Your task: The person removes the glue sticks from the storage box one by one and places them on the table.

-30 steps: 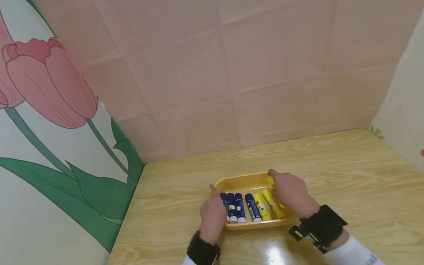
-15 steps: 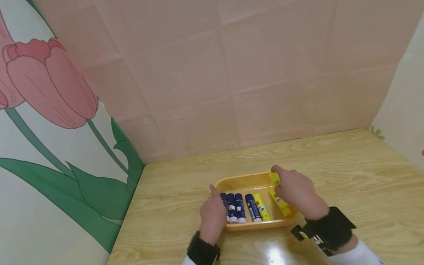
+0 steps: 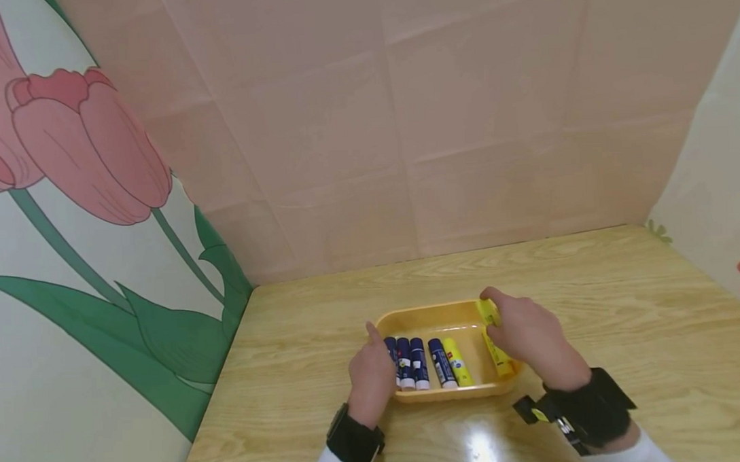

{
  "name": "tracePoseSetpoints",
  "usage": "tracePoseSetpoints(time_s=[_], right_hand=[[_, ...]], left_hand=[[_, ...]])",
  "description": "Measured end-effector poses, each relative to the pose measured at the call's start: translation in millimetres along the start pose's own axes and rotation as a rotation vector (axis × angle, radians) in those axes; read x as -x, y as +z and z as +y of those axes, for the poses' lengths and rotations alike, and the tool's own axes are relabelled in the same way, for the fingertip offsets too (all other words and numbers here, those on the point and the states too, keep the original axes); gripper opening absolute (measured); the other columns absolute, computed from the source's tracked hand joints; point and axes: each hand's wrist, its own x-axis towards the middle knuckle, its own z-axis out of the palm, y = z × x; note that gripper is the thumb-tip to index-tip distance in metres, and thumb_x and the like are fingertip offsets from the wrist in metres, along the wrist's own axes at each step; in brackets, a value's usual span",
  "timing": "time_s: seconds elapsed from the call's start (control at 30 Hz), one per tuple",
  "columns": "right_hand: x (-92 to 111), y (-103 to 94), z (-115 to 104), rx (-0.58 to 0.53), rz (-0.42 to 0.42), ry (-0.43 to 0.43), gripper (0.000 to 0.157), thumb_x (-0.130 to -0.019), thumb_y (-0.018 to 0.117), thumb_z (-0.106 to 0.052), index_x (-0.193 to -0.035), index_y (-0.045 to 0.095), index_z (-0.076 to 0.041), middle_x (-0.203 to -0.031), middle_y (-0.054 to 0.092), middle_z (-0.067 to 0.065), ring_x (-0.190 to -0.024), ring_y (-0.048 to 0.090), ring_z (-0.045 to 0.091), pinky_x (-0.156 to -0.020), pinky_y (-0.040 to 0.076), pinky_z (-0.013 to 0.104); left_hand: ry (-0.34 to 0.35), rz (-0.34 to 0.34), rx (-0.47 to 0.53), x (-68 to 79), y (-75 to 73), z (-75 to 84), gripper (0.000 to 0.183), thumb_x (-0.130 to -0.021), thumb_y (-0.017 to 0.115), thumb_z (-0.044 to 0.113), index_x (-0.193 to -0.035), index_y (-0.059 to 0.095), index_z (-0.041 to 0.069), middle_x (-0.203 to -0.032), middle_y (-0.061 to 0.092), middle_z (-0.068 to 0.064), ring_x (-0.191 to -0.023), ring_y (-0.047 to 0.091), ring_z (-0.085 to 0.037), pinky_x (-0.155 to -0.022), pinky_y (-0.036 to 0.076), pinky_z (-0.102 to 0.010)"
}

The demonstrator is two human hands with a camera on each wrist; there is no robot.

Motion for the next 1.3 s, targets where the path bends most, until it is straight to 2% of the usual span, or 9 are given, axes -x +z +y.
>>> tracePoseSetpoints(time_s=[0.3, 0.57, 0.83, 1.13, 1.3], right_hand=[[4.5, -2.4, 7.5, -0.032, 0.023, -0.027, 0.054, -0.091, 0.066, -0.016, -0.139, 0.046, -0.005, -0.063, 0.047, 0.004, -0.05, 0.043, 0.017, -0.045, 0.035, 0.026], [5.6, -1.9, 11.3, -0.048, 0.024, -0.019, 0.054, -0.09, 0.067, -0.017, -0.139, 0.046, -0.005, -0.07, 0.053, 0.006, -0.053, 0.045, 0.018, -0.045, 0.037, 0.028], [6.0, -4.9, 13.8, -0.065, 0.016, -0.02, 0.055, -0.091, 0.066, -0.017, -0.14, 0.045, -0.005, -0.068, 0.053, 0.005, -0.052, 0.047, 0.018, -0.046, 0.039, 0.028], [4.6, -14.9, 20.1, -0.079, -0.01, 0.008, 0.057, -0.091, 0.068, -0.017, -0.141, 0.044, -0.003, -0.087, 0.061, 0.014, -0.058, 0.052, 0.019, -0.048, 0.042, 0.029], [2.3, -16.0, 26.8, -0.097, -0.022, 0.011, 0.058, -0.092, 0.067, -0.017, -0.142, 0.042, -0.004, -0.082, 0.06, 0.01, -0.056, 0.051, 0.019, -0.048, 0.042, 0.029]], left_hand=[[-0.006, -0.002, 0.024, -0.1, 1.1, 0.9, 0.07, -0.097, 0.061, 0.013, -0.155, 0.026, -0.003, -0.063, 0.05, -0.006, -0.052, 0.048, -0.017, -0.049, 0.044, -0.03], [-0.006, -0.006, 0.019, -0.4, 1.1, 1.5, 0.071, -0.095, 0.062, 0.012, -0.155, 0.026, -0.004, -0.064, 0.051, -0.006, -0.053, 0.049, -0.018, -0.05, 0.046, -0.031], [-0.01, -0.025, 0.023, -0.7, -0.3, 1.4, 0.072, -0.096, 0.062, 0.011, -0.156, 0.024, -0.002, -0.063, 0.049, -0.005, -0.052, 0.047, -0.017, -0.049, 0.044, -0.029], [-0.007, -0.013, 0.009, -0.4, -1.2, 0.3, 0.074, -0.094, 0.064, 0.011, -0.156, 0.025, -0.003, -0.064, 0.051, -0.006, -0.053, 0.049, -0.017, -0.051, 0.046, -0.031], [-0.002, 0.003, 0.015, -1.5, 1.0, -0.9, 0.074, -0.093, 0.065, 0.01, -0.155, 0.026, -0.004, -0.064, 0.052, -0.007, -0.053, 0.05, -0.017, -0.05, 0.046, -0.031]])
